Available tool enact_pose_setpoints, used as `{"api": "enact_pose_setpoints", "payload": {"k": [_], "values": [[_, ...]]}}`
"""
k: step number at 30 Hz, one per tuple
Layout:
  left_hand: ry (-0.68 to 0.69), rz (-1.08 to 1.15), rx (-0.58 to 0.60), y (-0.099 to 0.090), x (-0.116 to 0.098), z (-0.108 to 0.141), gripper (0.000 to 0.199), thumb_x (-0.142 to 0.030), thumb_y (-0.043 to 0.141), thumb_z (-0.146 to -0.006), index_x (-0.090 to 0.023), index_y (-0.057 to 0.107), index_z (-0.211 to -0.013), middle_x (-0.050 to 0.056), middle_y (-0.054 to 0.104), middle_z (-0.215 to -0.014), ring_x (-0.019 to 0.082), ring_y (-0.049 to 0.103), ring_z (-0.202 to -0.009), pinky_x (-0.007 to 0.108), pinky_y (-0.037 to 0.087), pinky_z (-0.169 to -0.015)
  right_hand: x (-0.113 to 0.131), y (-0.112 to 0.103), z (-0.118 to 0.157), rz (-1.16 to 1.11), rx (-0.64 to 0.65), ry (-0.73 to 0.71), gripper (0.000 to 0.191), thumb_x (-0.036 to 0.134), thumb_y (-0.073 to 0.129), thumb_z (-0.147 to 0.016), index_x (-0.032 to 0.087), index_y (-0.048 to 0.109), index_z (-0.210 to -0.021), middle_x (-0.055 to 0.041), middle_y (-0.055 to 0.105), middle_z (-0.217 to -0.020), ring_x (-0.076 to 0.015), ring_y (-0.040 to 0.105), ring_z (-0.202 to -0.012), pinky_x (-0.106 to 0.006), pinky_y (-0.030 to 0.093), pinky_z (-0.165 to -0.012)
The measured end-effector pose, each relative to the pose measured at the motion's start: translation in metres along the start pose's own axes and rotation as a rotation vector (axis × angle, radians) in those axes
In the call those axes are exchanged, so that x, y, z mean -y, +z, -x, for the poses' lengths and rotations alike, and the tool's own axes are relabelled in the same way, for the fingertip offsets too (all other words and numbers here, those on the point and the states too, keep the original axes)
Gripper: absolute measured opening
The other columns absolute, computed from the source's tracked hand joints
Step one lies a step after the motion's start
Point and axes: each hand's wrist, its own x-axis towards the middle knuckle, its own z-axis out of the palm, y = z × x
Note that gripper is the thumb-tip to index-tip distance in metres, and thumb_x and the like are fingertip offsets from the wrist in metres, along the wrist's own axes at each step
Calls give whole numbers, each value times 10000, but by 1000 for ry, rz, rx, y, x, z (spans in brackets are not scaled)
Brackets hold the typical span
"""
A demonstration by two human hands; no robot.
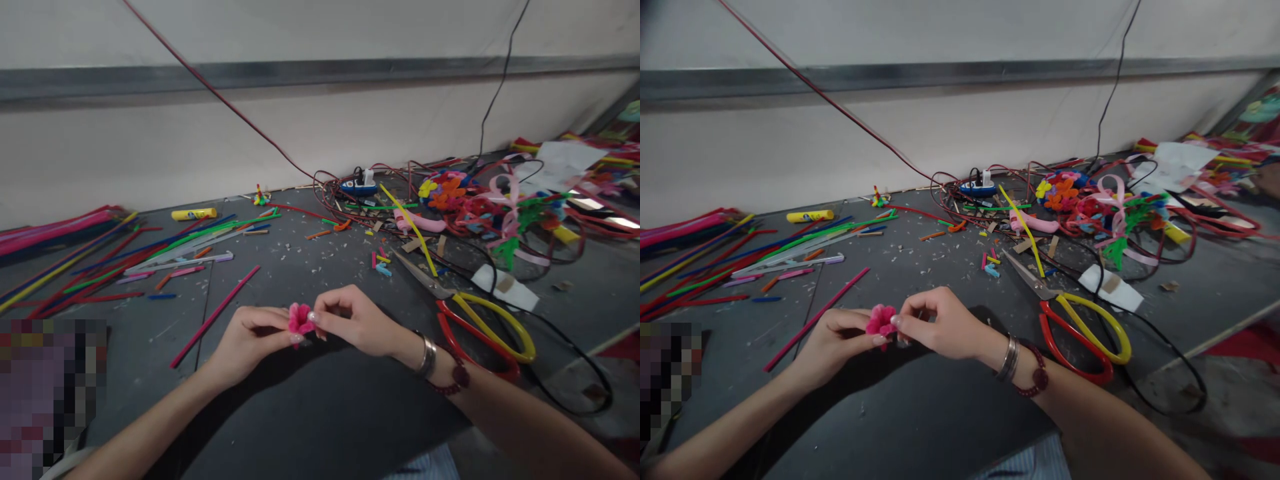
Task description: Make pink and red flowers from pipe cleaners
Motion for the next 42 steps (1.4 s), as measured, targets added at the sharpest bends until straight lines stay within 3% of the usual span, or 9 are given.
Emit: {"api": "enact_pose_setpoints", "payload": {"k": [4,10,18,23,27,33,42], "values": [[50,2,38,2,-2,0,44,-151,704,-664,-184,729,-651,36,714,-707,158,636,-654,227,495,-626,-3,2,-1,-28,-4,24,338,396,538,-776,152,472,-552,52,403,-512,-60,336,-487,-201,273,-468],[90,-13,48,3,0,0,78,-121,701,-664,-194,726,-670,26,708,-706,147,627,-656,220,484,-633,-6,3,-2,-29,-27,33,301,342,558,-763,152,469,-547,63,368,-501,-59,307,-482,-204,242,-459],[110,-33,51,3,1,0,82,-113,686,-679,-185,725,-678,33,707,-713,161,627,-682,256,486,-699,-5,3,-3,-46,-36,77,342,400,614,-714,144,499,-520,60,403,-475,-52,336,-459,-199,254,-448],[129,-48,-105,2,4,-1,83,-109,692,-665,-185,725,-672,24,708,-693,152,626,-651,241,496,-661,-5,3,-4,-118,-23,123,392,453,579,-733,123,576,-522,11,526,-491,-61,450,-452,-200,346,-468],[208,-61,-171,2,4,-1,135,-64,689,-652,-194,723,-665,4,710,-691,136,632,-656,210,492,-659,-9,2,-5,-166,17,111,337,409,574,-758,112,637,-614,-9,585,-546,-58,486,-482,-183,343,-461],[257,-97,-156,1,4,-1,156,-46,669,-670,-192,722,-681,8,710,-688,136,626,-654,215,488,-650,-12,3,-7,-215,25,124,270,350,566,-779,119,659,-674,-17,624,-593,-49,485,-481,-171,347,-450],[225,-49,-149,2,4,-1,160,-58,671,-674,-208,725,-691,-8,714,-698,121,621,-650,203,473,-665,-11,5,-6,-238,14,131,260,340,570,-777,114,650,-676,-19,625,-605,-54,502,-491,-175,360,-454]]}}
